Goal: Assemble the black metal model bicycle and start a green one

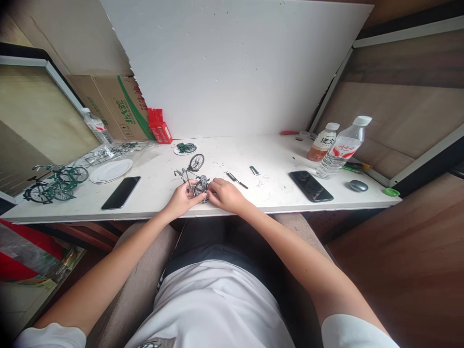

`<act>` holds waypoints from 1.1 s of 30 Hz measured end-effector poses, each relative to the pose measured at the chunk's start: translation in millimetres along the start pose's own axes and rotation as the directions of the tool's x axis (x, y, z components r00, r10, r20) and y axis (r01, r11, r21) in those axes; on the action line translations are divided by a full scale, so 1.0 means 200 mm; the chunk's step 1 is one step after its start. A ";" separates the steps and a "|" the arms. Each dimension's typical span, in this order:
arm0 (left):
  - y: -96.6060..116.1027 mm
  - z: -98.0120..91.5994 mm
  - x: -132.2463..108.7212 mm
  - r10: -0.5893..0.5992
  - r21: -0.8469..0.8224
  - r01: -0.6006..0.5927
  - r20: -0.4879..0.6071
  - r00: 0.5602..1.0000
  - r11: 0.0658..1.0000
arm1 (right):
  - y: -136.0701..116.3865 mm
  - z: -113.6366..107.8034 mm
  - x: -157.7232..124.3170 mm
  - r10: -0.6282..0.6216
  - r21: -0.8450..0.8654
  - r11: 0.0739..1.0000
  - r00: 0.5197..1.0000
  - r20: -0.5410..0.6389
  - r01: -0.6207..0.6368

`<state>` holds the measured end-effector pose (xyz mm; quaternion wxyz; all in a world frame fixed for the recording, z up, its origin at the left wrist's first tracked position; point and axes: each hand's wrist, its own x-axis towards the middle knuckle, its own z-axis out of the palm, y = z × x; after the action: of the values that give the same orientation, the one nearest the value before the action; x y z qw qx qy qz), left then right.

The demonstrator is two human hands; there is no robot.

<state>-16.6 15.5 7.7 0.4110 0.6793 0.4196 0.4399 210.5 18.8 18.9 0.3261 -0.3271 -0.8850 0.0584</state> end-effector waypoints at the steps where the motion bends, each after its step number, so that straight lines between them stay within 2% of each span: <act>1: 0.00 0.00 0.00 0.000 0.001 0.000 -0.002 1.000 1.000 | 0.00 0.00 0.00 0.001 -0.001 1.000 1.000 0.001 -0.001; 18: 0.02 0.00 0.00 -0.013 -0.036 0.013 0.004 1.000 0.999 | 0.00 0.00 0.00 -0.003 0.001 1.000 1.000 0.002 0.003; 33: -0.01 0.00 0.00 0.001 0.008 -0.001 -0.016 1.000 1.000 | 0.01 0.01 0.00 -0.008 -0.005 1.000 1.000 -0.010 0.008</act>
<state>-16.9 16.0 6.2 0.4045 0.6776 0.4243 0.4441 209.9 20.0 17.0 0.3299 -0.3248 -0.8848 0.0532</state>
